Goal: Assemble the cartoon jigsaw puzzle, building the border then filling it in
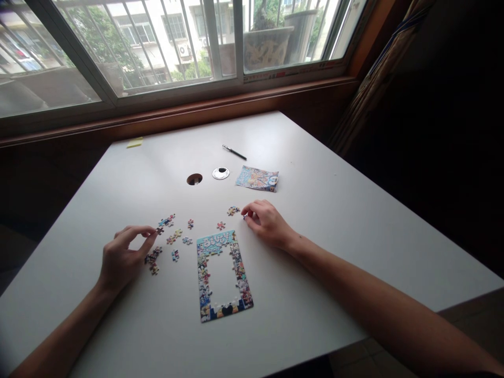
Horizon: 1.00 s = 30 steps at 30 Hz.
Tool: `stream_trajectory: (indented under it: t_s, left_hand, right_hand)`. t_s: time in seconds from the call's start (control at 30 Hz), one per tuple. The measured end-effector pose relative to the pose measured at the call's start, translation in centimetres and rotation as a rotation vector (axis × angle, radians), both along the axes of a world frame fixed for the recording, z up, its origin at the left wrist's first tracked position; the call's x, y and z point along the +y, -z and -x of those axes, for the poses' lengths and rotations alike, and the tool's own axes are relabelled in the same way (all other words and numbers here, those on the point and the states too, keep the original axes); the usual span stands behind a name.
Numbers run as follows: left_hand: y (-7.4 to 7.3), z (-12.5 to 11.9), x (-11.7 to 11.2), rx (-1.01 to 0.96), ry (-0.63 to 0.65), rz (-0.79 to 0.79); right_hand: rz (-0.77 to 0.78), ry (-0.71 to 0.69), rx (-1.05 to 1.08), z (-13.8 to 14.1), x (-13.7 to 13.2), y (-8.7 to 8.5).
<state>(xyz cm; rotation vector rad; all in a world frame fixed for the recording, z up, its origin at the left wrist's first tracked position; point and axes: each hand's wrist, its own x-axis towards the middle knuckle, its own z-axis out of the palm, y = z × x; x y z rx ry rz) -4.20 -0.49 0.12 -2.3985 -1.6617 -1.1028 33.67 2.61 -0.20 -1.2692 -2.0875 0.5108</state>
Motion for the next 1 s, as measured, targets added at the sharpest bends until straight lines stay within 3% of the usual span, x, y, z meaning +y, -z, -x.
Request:
stream_trajectory:
  t_s: [0.17,0.33,0.5,1.0]
  left_hand:
    - [0.29,0.34,0.39,0.117,0.0,0.089]
    - [0.3,0.62,0.38,0.039,-0.147,0.092]
    - [0.57,0.61,0.34,0.172,-0.269,0.188]
    - [0.58,0.38,0.43,0.147,-0.254,0.265]
  right_hand:
    - [0.003,0.004,0.004,0.02,0.01,0.1]
    - [0.004,0.0,0.003,0.03,-0.02,0.07]
    - [-0.006,-0.002,0.007,0.01,-0.02,0.11]
    - [-0.002,0.0,0.008,0.03,-0.03,0.05]
